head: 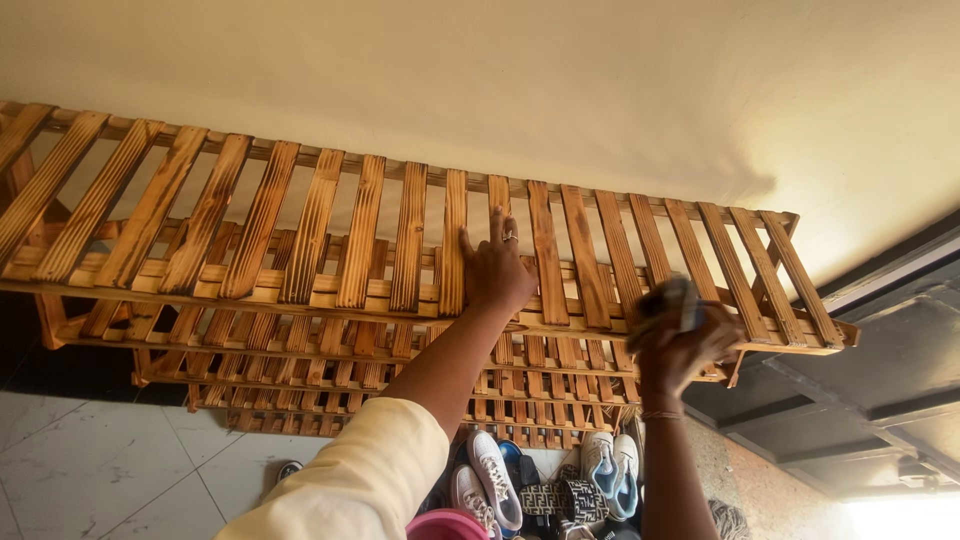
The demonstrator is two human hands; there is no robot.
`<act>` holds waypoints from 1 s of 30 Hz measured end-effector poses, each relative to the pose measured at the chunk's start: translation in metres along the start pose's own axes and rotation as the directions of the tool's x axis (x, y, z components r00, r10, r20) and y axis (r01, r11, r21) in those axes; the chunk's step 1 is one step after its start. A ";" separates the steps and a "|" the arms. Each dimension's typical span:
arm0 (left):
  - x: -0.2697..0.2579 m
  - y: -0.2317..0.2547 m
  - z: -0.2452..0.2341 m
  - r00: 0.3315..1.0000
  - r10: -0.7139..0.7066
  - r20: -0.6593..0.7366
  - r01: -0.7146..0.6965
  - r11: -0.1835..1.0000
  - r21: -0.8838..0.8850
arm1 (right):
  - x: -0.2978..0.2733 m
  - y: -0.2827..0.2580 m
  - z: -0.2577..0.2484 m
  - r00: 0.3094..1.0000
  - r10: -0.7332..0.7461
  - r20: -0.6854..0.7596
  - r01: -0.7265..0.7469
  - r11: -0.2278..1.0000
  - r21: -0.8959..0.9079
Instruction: The person wipes a slider with a cloth and then cleans the top shelf of a wooden shoe rack using the same cloth, moving it across the surface to remove dust.
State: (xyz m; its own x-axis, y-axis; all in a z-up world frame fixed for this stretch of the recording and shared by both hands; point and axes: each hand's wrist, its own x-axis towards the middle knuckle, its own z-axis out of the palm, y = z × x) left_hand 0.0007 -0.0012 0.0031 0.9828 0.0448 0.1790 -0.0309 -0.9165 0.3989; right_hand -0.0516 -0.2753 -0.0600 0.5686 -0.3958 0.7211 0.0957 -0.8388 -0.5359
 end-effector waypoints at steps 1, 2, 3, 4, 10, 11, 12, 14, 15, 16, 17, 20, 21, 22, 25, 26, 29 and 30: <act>0.000 0.000 0.001 1.000 0.008 -0.011 -0.008 1.000 0.016 | 0.013 0.015 -0.003 0.991 0.054 -0.119 -0.066 0.993 -0.102; -0.001 -0.001 0.002 1.000 0.016 -0.022 -0.015 0.999 0.031 | 0.022 0.030 -0.009 0.991 0.056 -0.120 -0.069 0.992 -0.103; -0.001 -0.001 0.002 1.000 0.019 -0.022 -0.019 0.999 0.031 | 0.030 0.045 -0.016 0.994 0.092 -0.059 -0.102 0.977 -0.187; -0.002 -0.001 0.002 0.999 0.021 -0.029 -0.020 0.999 0.028 | 0.033 0.055 -0.018 0.991 0.133 -0.002 -0.128 0.954 -0.272; -0.004 0.002 -0.003 1.000 0.001 0.009 -0.001 1.000 0.029 | 0.056 0.075 -0.031 0.975 0.142 0.172 -0.080 0.943 -0.324; -0.001 0.001 -0.005 0.999 -0.007 0.032 0.006 1.000 0.023 | 0.058 0.064 -0.032 0.975 0.139 0.171 -0.078 0.944 -0.319; 0.000 0.001 -0.005 1.000 -0.008 0.027 0.008 1.000 0.025 | 0.059 0.047 -0.034 0.995 0.059 0.077 -0.038 0.966 -0.256; -0.002 0.002 -0.003 1.000 0.002 -0.029 -0.001 1.000 0.029 | 0.057 0.001 -0.033 1.000 -0.014 -0.021 0.010 0.981 -0.192; -0.003 0.001 -0.002 1.000 0.003 -0.027 -0.002 0.999 0.033 | 0.056 -0.026 -0.025 0.999 0.036 0.041 -0.038 0.999 0.038; -0.004 0.000 -0.002 1.000 0.009 -0.017 -0.008 1.000 0.021 | 0.052 -0.049 -0.019 0.991 0.070 0.112 -0.097 0.960 0.263; -0.003 0.001 -0.002 1.000 0.016 -0.009 -0.016 1.000 0.008 | 0.047 -0.070 -0.015 0.980 -0.034 0.198 0.004 0.988 0.152; -0.004 0.001 -0.006 0.999 0.015 -0.032 -0.015 1.000 -0.006 | 0.029 -0.114 0.001 0.727 -0.153 0.669 0.289 0.953 -0.095; -0.005 0.002 -0.007 0.999 0.013 -0.036 -0.013 1.000 -0.005 | 0.028 -0.117 0.001 0.727 -0.157 0.668 0.291 0.952 -0.093; -0.006 0.003 -0.008 1.000 0.013 -0.021 -0.013 1.000 -0.008 | 0.026 -0.118 0.001 0.740 -0.203 0.641 0.365 0.922 -0.129; -0.006 0.004 -0.010 1.000 -0.005 0.006 0.005 1.000 -0.006 | 0.032 -0.115 0.012 0.757 -0.253 0.603 0.414 0.899 -0.142; -0.005 0.003 -0.009 1.000 -0.010 0.024 0.010 1.000 0.000 | 0.034 -0.114 0.016 0.771 -0.243 0.588 0.385 0.914 -0.127; -0.003 -0.001 0.002 1.000 0.000 -0.019 0.000 1.000 -0.018 | 0.023 -0.119 0.028 0.861 -0.233 0.452 0.270 0.963 -0.018; -0.001 -0.002 0.007 1.000 -0.008 -0.020 0.008 1.000 -0.019 | 0.017 -0.125 0.031 0.857 -0.238 0.457 0.274 0.962 -0.014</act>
State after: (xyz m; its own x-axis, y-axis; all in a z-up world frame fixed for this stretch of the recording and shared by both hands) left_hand 0.0015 -0.0026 -0.0041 0.9792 0.0604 0.1938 -0.0265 -0.9085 0.4171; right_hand -0.0283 -0.1655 0.0052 0.8379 0.0311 0.5449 0.2367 -0.9203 -0.3114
